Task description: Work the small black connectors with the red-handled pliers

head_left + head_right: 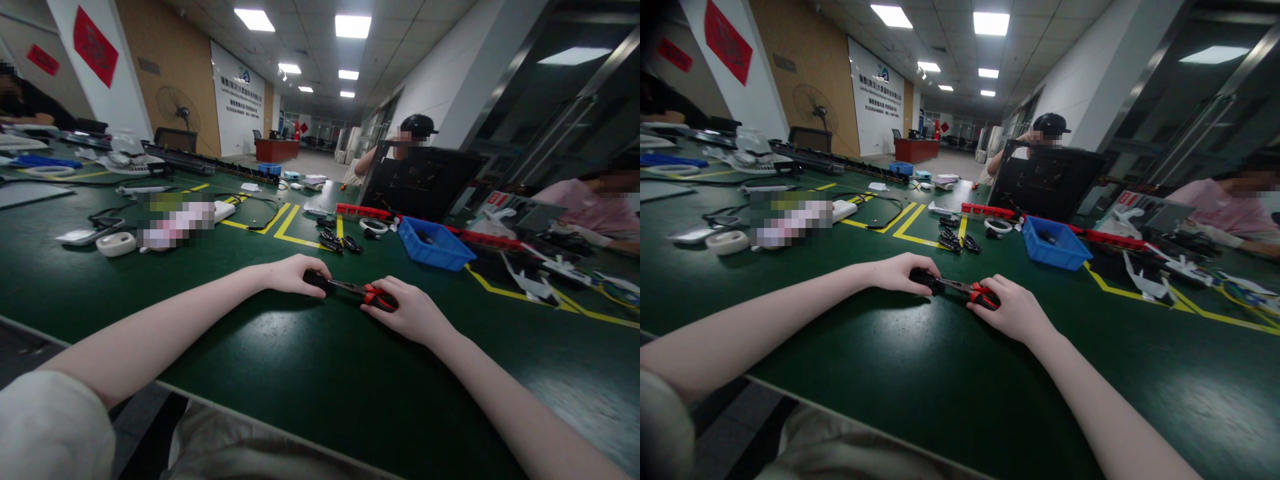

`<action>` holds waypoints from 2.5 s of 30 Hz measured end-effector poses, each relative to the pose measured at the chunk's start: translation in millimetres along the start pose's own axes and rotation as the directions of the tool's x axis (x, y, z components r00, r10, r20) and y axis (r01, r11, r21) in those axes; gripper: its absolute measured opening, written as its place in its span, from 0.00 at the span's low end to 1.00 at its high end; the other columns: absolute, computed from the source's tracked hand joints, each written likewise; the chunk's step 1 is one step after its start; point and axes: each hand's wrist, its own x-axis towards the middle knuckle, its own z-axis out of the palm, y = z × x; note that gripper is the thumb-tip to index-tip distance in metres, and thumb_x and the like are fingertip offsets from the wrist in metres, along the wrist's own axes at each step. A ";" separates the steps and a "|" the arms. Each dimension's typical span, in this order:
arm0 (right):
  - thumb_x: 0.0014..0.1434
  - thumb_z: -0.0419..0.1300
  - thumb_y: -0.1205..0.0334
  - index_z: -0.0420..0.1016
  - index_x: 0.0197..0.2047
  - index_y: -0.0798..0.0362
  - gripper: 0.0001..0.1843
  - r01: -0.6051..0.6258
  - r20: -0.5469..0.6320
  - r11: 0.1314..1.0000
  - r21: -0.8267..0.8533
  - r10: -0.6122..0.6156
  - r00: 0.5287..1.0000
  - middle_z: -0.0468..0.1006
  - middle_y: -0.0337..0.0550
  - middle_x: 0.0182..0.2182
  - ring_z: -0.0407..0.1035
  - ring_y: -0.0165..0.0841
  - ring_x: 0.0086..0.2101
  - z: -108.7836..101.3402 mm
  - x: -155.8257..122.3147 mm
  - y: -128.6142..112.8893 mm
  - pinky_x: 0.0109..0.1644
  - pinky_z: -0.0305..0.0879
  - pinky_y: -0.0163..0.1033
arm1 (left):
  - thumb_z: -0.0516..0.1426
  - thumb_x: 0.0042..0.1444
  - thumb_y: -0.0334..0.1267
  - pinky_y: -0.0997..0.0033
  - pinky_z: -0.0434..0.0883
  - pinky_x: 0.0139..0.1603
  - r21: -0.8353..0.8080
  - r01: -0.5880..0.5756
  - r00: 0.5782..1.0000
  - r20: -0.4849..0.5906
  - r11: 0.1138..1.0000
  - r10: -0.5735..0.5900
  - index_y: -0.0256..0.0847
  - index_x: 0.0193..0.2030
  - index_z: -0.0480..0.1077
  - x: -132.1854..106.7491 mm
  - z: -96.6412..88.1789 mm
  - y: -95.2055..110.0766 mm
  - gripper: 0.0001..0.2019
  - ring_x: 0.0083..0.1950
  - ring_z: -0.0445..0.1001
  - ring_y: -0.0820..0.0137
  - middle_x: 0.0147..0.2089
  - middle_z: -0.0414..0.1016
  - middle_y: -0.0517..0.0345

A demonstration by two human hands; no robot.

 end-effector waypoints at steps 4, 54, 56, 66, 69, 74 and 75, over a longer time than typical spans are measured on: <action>0.58 0.58 0.43 0.74 0.44 0.47 0.19 -0.013 0.003 1.000 0.003 0.013 1.000 0.75 0.43 0.38 0.71 0.36 0.34 0.0 0.2 -0.3 0.35 0.67 0.40 | 0.64 0.53 0.34 0.67 0.69 0.51 -0.019 -0.071 0.997 0.011 0.997 0.071 0.38 0.53 0.71 -2.8 -2.5 4.4 0.20 0.50 0.74 0.65 0.49 0.76 0.52; 0.57 0.61 0.46 0.73 0.42 0.53 0.19 0.169 -0.285 0.931 -0.325 -0.266 0.921 0.79 0.47 0.37 0.72 0.41 0.41 1.8 1.8 8.1 0.60 0.55 0.54 | 0.62 0.55 0.37 0.67 0.70 0.51 -0.011 -0.093 0.980 -0.179 0.996 0.089 0.36 0.54 0.70 0.4 11.2 -1.8 0.20 0.46 0.76 0.66 0.45 0.78 0.52; 0.57 0.62 0.46 0.73 0.42 0.53 0.19 0.168 -0.307 0.922 -0.350 -0.282 0.909 0.78 0.47 0.37 0.71 0.42 0.42 1.3 1.8 7.3 0.60 0.55 0.54 | 0.61 0.55 0.37 0.67 0.70 0.50 -0.011 -0.100 0.976 -0.196 0.995 0.096 0.36 0.56 0.68 0.5 11.3 -0.4 0.22 0.45 0.76 0.67 0.44 0.78 0.53; 0.57 0.62 0.47 0.73 0.42 0.52 0.18 0.165 -0.339 0.912 -0.375 -0.301 0.891 0.79 0.47 0.37 0.70 0.45 0.45 0.9 0.7 2.9 0.60 0.52 0.55 | 0.59 0.59 0.43 0.66 0.69 0.53 0.089 -0.041 0.993 -0.104 0.995 0.050 0.37 0.64 0.64 0.4 12.4 -0.7 0.27 0.53 0.74 0.62 0.56 0.73 0.47; 0.57 0.62 0.47 0.72 0.43 0.53 0.19 0.171 -0.314 0.919 -0.355 -0.290 0.904 0.79 0.48 0.37 0.71 0.43 0.42 1.6 1.1 1.9 0.55 0.57 0.53 | 0.62 0.56 0.46 0.65 0.69 0.54 0.114 -0.031 0.996 -0.085 0.993 0.041 0.37 0.64 0.64 1.0 12.1 -0.8 0.30 0.52 0.75 0.61 0.55 0.75 0.47; 0.58 0.60 0.46 0.72 0.43 0.54 0.20 0.177 -0.263 0.942 -0.286 -0.255 0.931 0.79 0.48 0.38 0.71 0.39 0.36 3.2 0.6 1.8 0.48 0.60 0.49 | 0.61 0.56 0.43 0.67 0.70 0.51 0.136 -0.012 0.997 -0.068 0.991 0.021 0.38 0.59 0.68 1.0 11.5 1.7 0.25 0.47 0.77 0.62 0.50 0.77 0.50; 0.58 0.60 0.46 0.72 0.43 0.54 0.20 0.175 -0.261 0.944 -0.279 -0.250 0.932 0.79 0.48 0.38 0.71 0.39 0.36 3.5 0.4 1.8 0.49 0.60 0.49 | 0.61 0.57 0.43 0.67 0.70 0.50 0.140 -0.011 0.998 -0.064 0.990 0.021 0.38 0.59 0.69 0.9 11.4 2.2 0.24 0.47 0.77 0.62 0.49 0.78 0.50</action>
